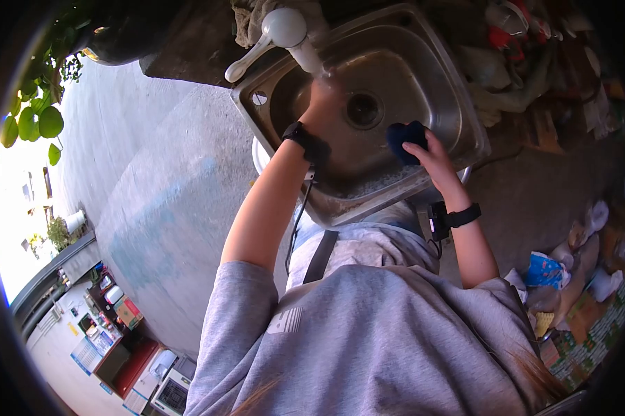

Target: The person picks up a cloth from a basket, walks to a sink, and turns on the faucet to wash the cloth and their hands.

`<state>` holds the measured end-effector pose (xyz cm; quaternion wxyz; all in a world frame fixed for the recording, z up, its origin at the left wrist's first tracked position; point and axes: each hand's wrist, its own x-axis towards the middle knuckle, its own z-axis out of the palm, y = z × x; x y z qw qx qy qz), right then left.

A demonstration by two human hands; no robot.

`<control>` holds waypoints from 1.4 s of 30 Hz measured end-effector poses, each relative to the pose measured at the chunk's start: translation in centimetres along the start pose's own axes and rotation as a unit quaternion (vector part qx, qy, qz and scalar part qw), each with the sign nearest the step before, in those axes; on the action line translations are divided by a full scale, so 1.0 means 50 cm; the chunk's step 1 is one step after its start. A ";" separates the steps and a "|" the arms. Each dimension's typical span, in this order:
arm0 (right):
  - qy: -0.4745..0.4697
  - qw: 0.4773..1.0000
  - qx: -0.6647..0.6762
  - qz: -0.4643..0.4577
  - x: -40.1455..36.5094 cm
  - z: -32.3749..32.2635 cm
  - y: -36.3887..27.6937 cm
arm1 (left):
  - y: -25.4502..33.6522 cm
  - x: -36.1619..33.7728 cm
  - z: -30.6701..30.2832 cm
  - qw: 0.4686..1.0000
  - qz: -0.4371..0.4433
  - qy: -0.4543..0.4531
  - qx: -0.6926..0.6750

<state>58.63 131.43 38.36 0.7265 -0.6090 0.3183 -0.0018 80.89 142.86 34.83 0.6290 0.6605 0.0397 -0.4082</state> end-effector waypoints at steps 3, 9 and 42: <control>0.000 1.000 -0.015 0.004 0.004 0.006 0.000 | -0.027 0.020 -0.017 0.995 0.029 -0.046 0.079; -0.063 0.943 0.274 0.177 0.051 0.042 -0.036 | -0.004 -0.050 -0.021 0.990 -0.054 -0.118 0.051; -0.113 0.963 0.174 0.172 0.201 0.181 -0.080 | 0.002 -0.122 -0.048 0.980 0.153 0.086 -0.093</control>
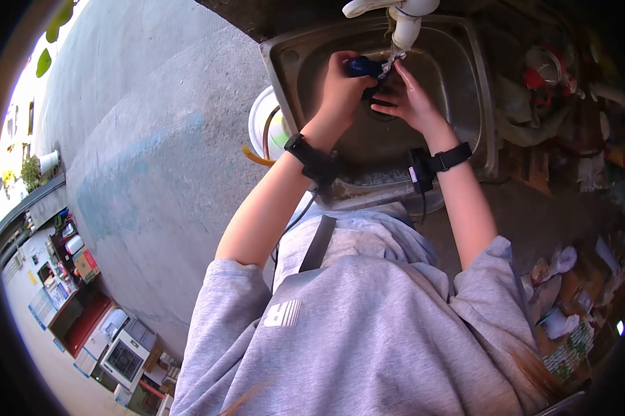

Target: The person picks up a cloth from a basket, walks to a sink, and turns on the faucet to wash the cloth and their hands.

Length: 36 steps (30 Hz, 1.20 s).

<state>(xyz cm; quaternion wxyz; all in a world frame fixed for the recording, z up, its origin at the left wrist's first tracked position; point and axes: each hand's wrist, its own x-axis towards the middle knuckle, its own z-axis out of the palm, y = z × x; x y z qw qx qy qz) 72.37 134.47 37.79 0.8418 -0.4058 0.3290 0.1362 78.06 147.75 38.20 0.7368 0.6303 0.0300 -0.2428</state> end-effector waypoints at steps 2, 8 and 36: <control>-0.055 0.994 0.066 0.060 -0.012 0.008 -0.013 | 0.001 0.000 -0.003 0.993 0.041 -0.052 0.099; -0.039 0.994 -0.018 -0.100 0.021 -0.017 0.016 | 0.004 -0.020 -0.002 0.903 0.249 -0.040 0.347; 0.041 0.689 -0.539 -0.483 0.058 0.075 0.003 | -0.075 0.063 0.005 0.876 -0.226 -0.162 -0.395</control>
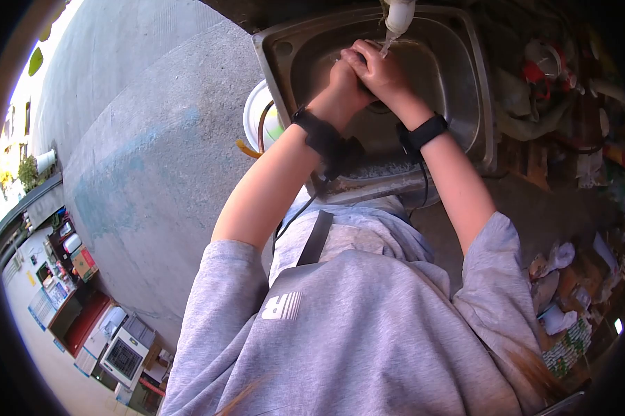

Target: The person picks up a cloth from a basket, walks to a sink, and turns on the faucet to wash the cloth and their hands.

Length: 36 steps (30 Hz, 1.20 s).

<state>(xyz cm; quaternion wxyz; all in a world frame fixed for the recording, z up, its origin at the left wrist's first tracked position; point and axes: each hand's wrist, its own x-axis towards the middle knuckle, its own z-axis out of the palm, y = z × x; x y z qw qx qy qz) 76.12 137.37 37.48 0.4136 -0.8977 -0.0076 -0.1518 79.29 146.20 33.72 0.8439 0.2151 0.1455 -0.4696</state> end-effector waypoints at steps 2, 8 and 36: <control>-0.022 0.999 0.009 0.035 -0.003 0.003 0.002 | -0.014 -0.003 0.014 0.996 -0.029 0.082 0.027; -0.014 0.984 0.042 0.171 -0.021 0.011 0.008 | -0.013 -0.078 0.121 0.955 -0.064 0.247 0.154; 0.029 0.991 0.132 0.004 -0.038 -0.020 -0.004 | 0.015 -0.036 0.012 0.997 -0.048 -0.065 0.014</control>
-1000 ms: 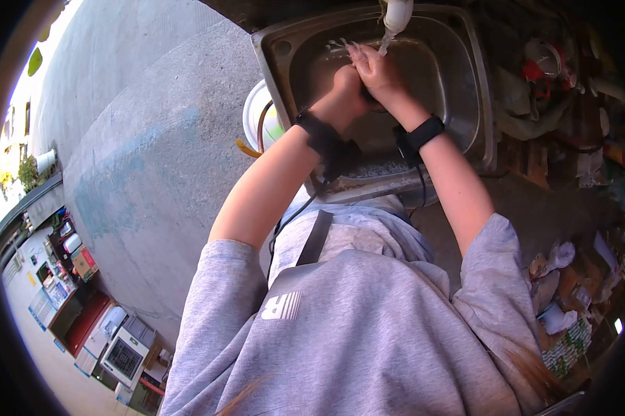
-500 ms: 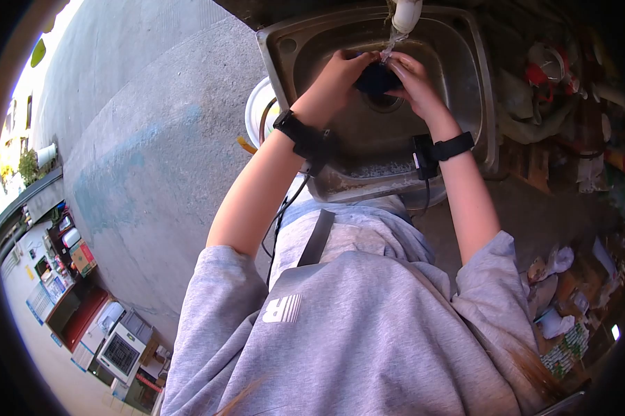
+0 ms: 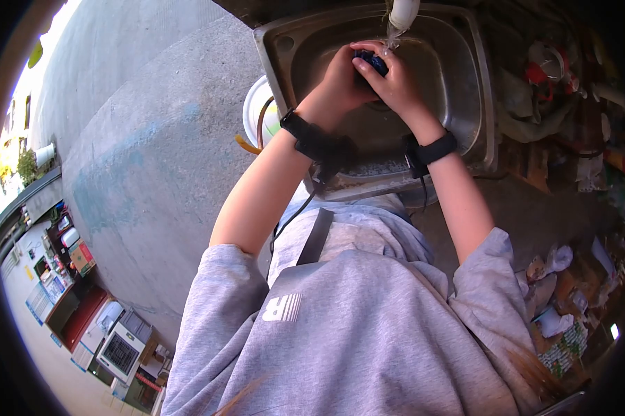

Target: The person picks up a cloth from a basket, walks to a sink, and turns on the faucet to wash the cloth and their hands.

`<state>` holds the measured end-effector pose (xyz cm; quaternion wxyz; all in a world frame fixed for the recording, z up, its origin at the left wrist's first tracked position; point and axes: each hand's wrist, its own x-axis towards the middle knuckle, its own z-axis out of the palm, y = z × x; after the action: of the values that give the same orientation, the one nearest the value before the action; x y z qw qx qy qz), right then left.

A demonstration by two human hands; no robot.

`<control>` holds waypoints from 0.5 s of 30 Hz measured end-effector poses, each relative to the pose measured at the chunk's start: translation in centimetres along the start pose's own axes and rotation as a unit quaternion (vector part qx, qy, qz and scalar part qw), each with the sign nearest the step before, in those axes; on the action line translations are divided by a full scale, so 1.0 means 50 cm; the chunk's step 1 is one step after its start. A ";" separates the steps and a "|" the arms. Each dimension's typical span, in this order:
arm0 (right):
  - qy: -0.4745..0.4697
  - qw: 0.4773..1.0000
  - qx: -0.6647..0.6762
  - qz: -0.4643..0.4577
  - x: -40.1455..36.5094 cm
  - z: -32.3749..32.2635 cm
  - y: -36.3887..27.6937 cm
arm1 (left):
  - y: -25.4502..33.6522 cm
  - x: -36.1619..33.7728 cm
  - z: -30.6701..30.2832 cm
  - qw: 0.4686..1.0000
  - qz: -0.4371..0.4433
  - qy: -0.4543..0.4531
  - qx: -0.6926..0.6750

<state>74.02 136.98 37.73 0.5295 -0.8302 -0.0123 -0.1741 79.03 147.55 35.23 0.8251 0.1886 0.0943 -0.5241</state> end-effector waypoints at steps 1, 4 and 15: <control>-0.004 0.999 -0.034 0.034 0.000 0.002 0.000 | -0.007 0.004 0.009 0.999 0.006 0.034 0.006; -0.001 0.993 -0.100 0.063 0.008 0.008 -0.009 | -0.017 0.001 0.049 0.990 0.030 0.135 0.030; 0.031 0.981 -0.075 0.175 -0.001 0.021 0.015 | -0.017 -0.018 0.070 0.970 -0.070 0.202 0.119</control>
<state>74.44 137.58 36.66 0.4880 -0.8511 0.1627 -0.1050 77.72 146.54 38.57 0.7219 0.3805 0.2088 -0.5390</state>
